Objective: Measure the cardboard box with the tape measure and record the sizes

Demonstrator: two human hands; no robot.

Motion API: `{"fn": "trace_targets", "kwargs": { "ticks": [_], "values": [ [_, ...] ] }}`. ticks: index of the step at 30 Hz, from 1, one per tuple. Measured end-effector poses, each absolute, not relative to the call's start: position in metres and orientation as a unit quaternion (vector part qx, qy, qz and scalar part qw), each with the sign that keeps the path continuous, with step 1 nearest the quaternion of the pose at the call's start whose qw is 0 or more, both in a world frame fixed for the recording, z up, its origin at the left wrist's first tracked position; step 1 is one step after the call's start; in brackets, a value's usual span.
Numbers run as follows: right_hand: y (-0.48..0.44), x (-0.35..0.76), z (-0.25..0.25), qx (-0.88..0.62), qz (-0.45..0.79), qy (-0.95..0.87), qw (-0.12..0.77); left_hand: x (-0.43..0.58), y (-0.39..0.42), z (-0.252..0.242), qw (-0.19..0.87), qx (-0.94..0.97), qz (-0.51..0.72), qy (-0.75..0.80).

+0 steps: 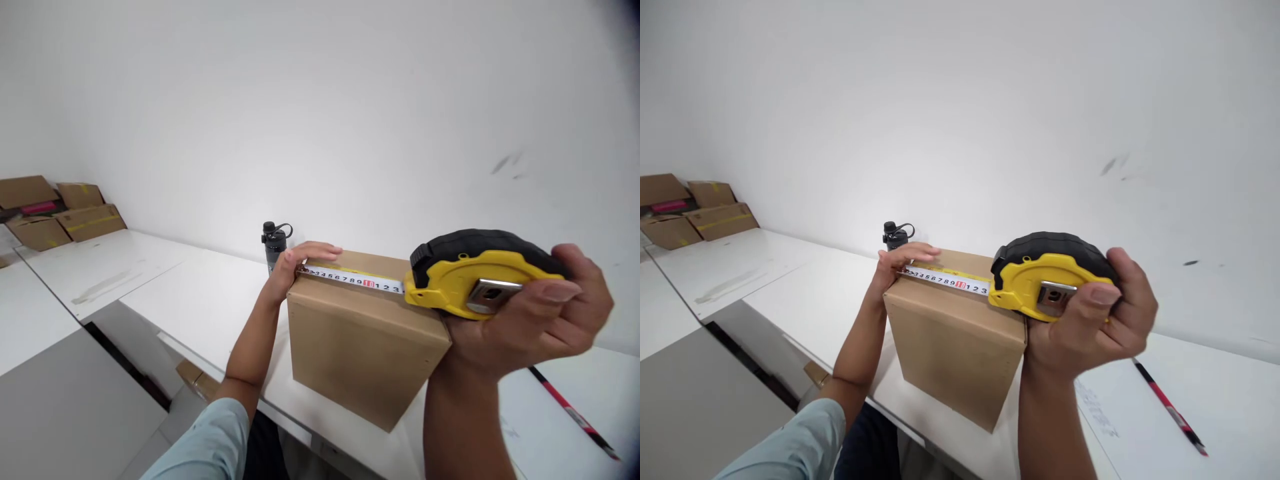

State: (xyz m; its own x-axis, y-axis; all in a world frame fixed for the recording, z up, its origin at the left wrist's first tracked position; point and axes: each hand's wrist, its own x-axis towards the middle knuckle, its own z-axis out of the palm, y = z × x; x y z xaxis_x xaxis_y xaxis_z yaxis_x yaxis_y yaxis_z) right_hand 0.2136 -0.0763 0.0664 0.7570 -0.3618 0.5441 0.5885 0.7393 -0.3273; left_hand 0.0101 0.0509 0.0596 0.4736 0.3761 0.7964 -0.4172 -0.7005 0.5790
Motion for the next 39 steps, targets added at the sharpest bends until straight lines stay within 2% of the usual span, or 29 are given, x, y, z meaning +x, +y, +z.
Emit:
{"fn": "trace_targets", "kwargs": {
  "ticks": [5,10,16,24,30,39],
  "values": [
    [-0.073,0.216,0.063,-0.254,-0.232,-0.263,0.902,0.024,0.064,0.055,0.401,0.770,0.492,-0.070],
    [-0.072,0.223,0.063,-0.260,-0.187,-0.250,0.914,0.029,0.068,0.052,0.404,0.763,0.502,-0.035],
    [-0.071,0.234,0.064,-0.248,-0.111,-0.253,0.929,0.017,0.060,0.063,0.330,0.837,0.436,-0.013],
    [-0.081,0.266,0.068,-0.233,-0.133,-0.284,0.920,0.006,0.073,0.076,0.304,0.865,0.398,-0.008],
    [-0.094,0.319,0.060,-0.134,-0.154,-0.318,0.926,0.006,0.075,0.076,0.287,0.866,0.409,-0.030],
    [-0.095,0.326,0.054,-0.183,-0.172,-0.343,0.905,0.009,0.068,0.076,0.304,0.848,0.430,-0.053]
  ]
}}
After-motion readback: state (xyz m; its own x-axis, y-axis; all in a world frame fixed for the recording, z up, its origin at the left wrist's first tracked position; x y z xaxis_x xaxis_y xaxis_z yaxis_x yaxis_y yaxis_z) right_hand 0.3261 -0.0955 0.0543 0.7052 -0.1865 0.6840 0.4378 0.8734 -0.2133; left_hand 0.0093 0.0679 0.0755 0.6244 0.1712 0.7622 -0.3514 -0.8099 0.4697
